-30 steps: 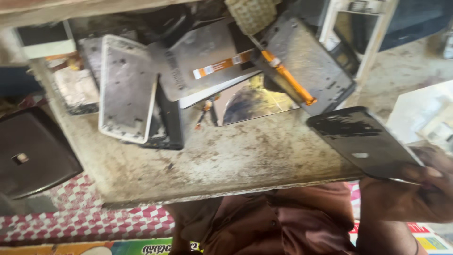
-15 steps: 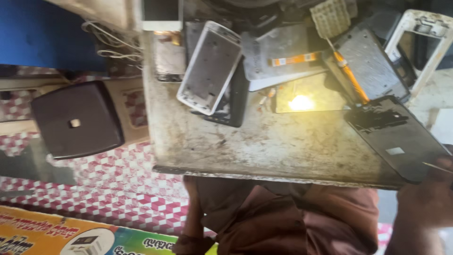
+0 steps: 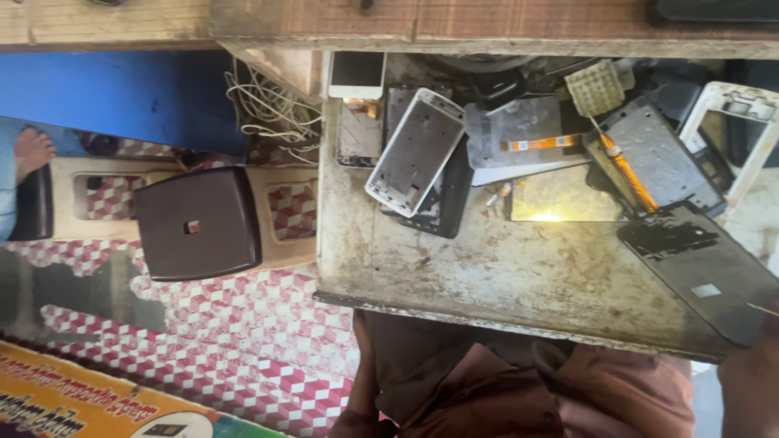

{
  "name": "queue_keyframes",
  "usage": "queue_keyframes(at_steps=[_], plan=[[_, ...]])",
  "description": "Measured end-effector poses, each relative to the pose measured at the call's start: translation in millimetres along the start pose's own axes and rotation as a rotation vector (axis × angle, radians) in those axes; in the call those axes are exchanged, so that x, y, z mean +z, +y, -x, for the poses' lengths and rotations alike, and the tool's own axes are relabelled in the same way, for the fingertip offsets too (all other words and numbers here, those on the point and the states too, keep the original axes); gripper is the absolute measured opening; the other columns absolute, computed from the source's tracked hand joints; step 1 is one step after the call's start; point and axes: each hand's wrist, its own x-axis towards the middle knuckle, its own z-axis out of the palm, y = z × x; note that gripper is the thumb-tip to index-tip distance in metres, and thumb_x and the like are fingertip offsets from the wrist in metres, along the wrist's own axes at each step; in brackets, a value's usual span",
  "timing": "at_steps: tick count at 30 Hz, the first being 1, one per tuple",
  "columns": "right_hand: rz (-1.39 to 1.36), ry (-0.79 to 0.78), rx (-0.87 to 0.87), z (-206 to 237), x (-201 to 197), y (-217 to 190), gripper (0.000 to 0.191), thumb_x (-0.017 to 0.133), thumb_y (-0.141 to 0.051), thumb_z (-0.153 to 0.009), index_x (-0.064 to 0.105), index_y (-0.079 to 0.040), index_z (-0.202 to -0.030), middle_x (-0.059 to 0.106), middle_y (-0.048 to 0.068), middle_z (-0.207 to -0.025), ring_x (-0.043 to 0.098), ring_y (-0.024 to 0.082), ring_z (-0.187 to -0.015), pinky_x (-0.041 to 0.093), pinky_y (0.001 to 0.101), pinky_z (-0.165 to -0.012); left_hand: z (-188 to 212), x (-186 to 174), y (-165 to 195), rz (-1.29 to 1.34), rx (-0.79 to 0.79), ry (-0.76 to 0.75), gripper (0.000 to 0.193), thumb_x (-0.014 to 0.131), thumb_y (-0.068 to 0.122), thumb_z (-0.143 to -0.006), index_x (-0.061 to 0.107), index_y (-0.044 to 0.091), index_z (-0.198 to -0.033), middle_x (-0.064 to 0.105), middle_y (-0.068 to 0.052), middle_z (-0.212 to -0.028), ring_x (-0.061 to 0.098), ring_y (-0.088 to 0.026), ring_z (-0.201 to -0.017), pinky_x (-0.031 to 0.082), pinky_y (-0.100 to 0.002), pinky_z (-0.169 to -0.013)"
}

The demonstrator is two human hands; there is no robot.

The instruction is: The person uses a small screwdriver to work on the back of a disassembled mobile phone, then picks up a white phone back cover and continues to pry and adjust internal components. The person places the phone down and reaches for other parts on the cluttered workbench.

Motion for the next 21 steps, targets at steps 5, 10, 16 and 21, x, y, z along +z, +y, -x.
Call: queue_keyframes(at_steps=[5, 10, 16, 21], plan=[[-0.017, -0.01, -0.005, -0.9, 7.4, 1.9, 0.015, 0.058, -0.009, -0.118, 0.059, 0.006, -0.121, 0.065, 0.017, -0.114, 0.066, 0.02, -0.098, 0.054, 0.029, -0.087, 0.3, -4.3, 12.4, 0.304, -0.227, -0.048, 0.054, 0.044, 0.037, -0.106, 0.053, -0.006, -0.139, 0.061, -0.02, -0.138, 0.056, -0.027, -0.125, 0.046, -0.038, -0.105], [-0.023, -0.017, -0.007, 2.8, 10.9, -0.9, 0.014, 0.059, -0.008, -0.118, 0.058, 0.005, -0.122, 0.064, 0.017, -0.116, 0.066, 0.019, -0.098, 0.054, 0.0283, -0.088, 9.4, -12.5, 16.0, 0.271, -0.279, -0.126, 0.059, 0.041, 0.039, -0.104, 0.047, -0.001, -0.147, 0.054, -0.016, -0.149, 0.052, -0.027, -0.134, 0.042, -0.037, -0.111], [-0.052, -0.023, -0.021, -10.1, 14.1, -12.8, 0.013, 0.06, -0.008, -0.118, 0.058, 0.005, -0.122, 0.064, 0.016, -0.117, 0.065, 0.018, -0.099, 0.054, 0.0275, -0.089, -14.2, -27.8, 15.0, 0.045, -0.197, -0.296, 0.061, 0.037, 0.041, -0.106, 0.037, 0.003, -0.154, 0.045, -0.013, -0.156, 0.046, -0.028, -0.139, 0.039, -0.039, -0.112], [-0.073, -0.005, -0.025, -20.4, 6.6, -31.4, 0.013, 0.061, -0.007, -0.118, 0.058, 0.004, -0.123, 0.064, 0.016, -0.118, 0.065, 0.017, -0.1, 0.054, 0.0268, -0.09, -25.4, -35.4, 34.7, -0.478, 0.04, 0.11, 0.081, 0.066, 0.024, -0.083, 0.032, 0.001, -0.153, 0.047, -0.02, -0.148, 0.06, -0.033, -0.119, 0.051, -0.042, -0.099]])
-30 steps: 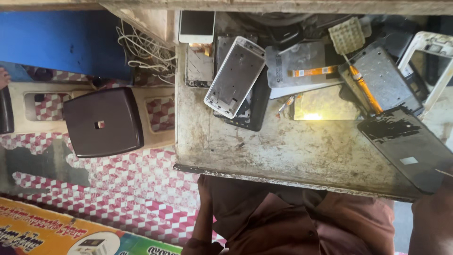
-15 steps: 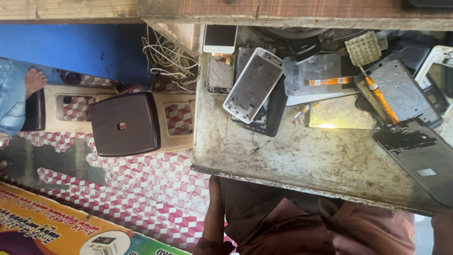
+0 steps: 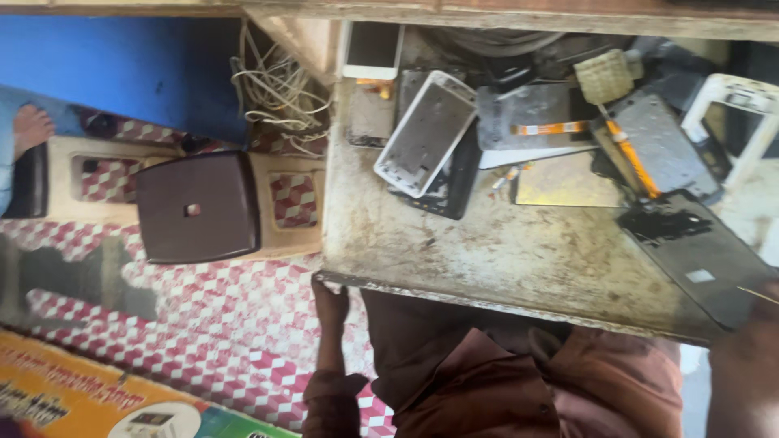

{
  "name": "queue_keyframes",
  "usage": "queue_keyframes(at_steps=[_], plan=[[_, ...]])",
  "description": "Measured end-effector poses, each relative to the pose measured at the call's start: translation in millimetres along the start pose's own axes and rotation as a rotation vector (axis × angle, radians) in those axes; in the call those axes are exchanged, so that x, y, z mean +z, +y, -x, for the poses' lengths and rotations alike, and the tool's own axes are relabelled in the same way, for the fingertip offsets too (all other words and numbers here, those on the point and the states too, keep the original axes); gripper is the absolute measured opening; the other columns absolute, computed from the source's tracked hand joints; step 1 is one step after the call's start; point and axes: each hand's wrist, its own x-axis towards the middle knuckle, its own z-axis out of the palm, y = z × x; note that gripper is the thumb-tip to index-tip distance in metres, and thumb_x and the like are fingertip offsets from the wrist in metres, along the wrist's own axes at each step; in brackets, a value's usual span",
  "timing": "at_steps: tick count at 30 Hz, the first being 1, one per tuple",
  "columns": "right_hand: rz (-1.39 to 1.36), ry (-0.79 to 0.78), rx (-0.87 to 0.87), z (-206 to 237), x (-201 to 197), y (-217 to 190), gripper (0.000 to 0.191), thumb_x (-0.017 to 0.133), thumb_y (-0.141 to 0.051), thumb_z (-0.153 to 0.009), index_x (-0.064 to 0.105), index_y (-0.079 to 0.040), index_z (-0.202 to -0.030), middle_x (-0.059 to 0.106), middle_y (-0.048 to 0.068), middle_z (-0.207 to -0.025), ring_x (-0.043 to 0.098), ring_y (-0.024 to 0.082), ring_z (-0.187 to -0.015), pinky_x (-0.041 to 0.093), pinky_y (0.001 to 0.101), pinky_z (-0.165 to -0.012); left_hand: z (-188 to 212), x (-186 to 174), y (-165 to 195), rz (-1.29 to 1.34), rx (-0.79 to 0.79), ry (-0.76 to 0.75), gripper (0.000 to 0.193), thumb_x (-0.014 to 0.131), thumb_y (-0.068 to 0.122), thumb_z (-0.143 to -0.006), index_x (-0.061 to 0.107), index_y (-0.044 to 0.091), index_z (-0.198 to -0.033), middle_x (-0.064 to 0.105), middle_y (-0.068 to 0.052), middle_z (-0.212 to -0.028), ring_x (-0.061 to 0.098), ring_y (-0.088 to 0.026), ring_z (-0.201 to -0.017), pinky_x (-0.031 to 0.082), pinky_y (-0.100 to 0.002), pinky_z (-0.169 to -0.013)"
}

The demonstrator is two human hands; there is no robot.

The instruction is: The person uses a small screwdriver to work on the back of a disassembled mobile phone, then picks up a white phone back cover and continues to pry and adjust internal components. The person places the phone down and reaches for other parts on the cluttered workbench.

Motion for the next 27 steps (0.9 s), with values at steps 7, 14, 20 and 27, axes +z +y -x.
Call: queue_keyframes(at_steps=[7, 14, 20, 27], plan=[[-0.042, 0.097, -0.137, -11.1, 2.7, -23.9, 0.014, 0.067, -0.007, -0.118, 0.058, 0.003, -0.122, 0.065, 0.017, -0.118, 0.065, 0.016, -0.099, 0.052, 0.0253, -0.089, 25.5, 23.1, 26.3, 0.759, -0.336, -0.142, 0.067, 0.063, 0.023, -0.091, 0.042, -0.001, -0.15, 0.055, -0.018, -0.143, 0.06, -0.028, -0.12, 0.05, -0.04, -0.1], [0.107, 0.119, -0.233, -17.2, 2.0, -34.7, 0.012, 0.064, 0.001, -0.111, 0.055, 0.005, -0.118, 0.067, 0.018, -0.113, 0.064, 0.017, -0.094, 0.05, 0.0242, -0.084, 42.5, 12.7, 33.8, 0.901, -0.408, -0.275, 0.058, 0.062, 0.019, -0.096, 0.048, -0.003, -0.147, 0.06, -0.015, -0.14, 0.06, -0.025, -0.122, 0.049, -0.039, -0.102], [0.049, 0.125, -0.201, -16.9, -0.2, -30.9, 0.011, 0.064, 0.004, -0.115, 0.056, 0.007, -0.121, 0.066, 0.019, -0.112, 0.063, 0.018, -0.093, 0.05, 0.024, -0.082, 42.7, 18.8, 28.4, 0.651, -0.064, -0.342, 0.057, 0.066, 0.014, -0.095, 0.045, -0.002, -0.146, 0.057, -0.012, -0.142, 0.055, -0.021, -0.127, 0.045, -0.036, -0.106], [0.046, 0.145, -0.145, -8.5, -5.8, -20.8, 0.011, 0.058, 0.012, -0.11, 0.056, 0.008, -0.12, 0.065, 0.023, -0.113, 0.061, 0.02, -0.091, 0.046, 0.0233, -0.079, 0.6, 29.0, 42.3, 0.453, -0.1, -0.417, 0.054, 0.066, 0.015, -0.096, 0.046, -0.001, -0.143, 0.057, -0.013, -0.142, 0.056, -0.022, -0.125, 0.047, -0.036, -0.105]])
